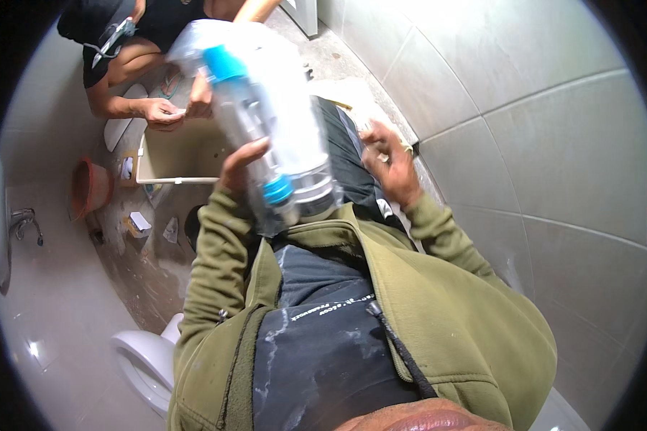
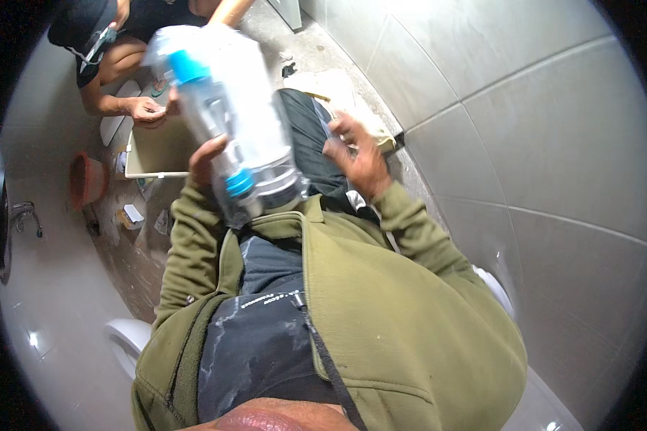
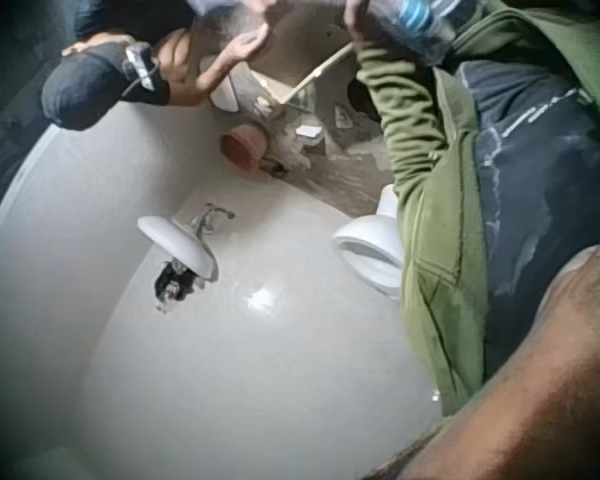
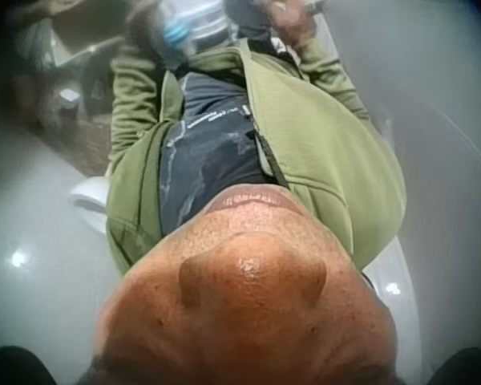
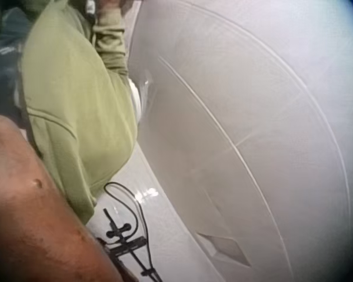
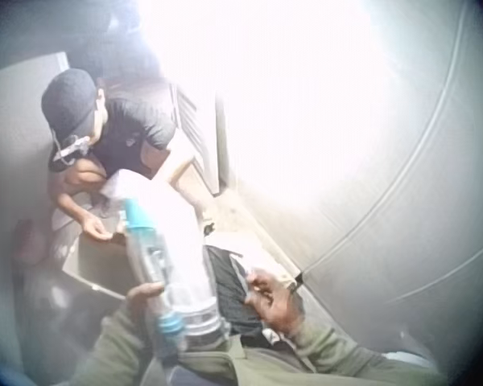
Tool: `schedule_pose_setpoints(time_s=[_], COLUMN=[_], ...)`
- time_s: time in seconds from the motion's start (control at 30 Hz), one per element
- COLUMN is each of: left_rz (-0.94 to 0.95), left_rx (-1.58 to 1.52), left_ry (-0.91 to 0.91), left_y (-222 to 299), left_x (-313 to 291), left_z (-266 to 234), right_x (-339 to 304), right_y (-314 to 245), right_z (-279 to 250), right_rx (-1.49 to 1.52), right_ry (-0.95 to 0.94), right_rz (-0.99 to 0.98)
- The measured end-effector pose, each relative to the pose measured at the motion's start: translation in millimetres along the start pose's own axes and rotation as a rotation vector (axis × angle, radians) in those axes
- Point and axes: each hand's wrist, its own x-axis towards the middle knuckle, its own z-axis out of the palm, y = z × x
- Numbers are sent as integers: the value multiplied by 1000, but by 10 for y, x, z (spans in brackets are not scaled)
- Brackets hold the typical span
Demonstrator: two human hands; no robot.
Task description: The person prepares a flush valve assembly by removing and reattaching its seals and nuts, then places the assembly into a toilet tank.
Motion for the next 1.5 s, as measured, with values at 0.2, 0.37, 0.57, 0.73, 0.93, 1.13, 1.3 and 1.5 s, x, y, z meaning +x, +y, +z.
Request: schedule_pose_setpoints(time_s=[0.2, 0.37, 0.57, 0.73, 0.93, 1.13, 1.3, 1.5], left_rz=[-91, 129, 132, 131, 152, 256, -16, 259], left_rx=[-296, -277, -427, -498, -510, -685, -716, -700], left_ry=[30, 132, 275, 323, 436, 485, 1023, 1184], left_y=[1351, 1073, 1039, 889, 889, 700, 633, 1049], left_x=[-1019, -1457, -1585, -1627, -1514, -1702, -2237, -2228], left_z=[929, 86, 434, 545, 795, 765, 677, 930], right_x=[501, 976, 1572, 2164, 2181, 1857, 1689, 2119], right_y=[1366, 1196, 1743, 1606, 1268, 1310, 2217, 1739], right_z=[-323, 7, -300, -629, -704, 402, 1024, 1167], right_rx=[-724, -947, -934, -1197, -1340, -1015, -1216, -1249], right_ry=[135, -169, -49, 145, 67, -379, -786, -868], right_rz=[191, 493, 54, 1, -42, -778, -961, -542])
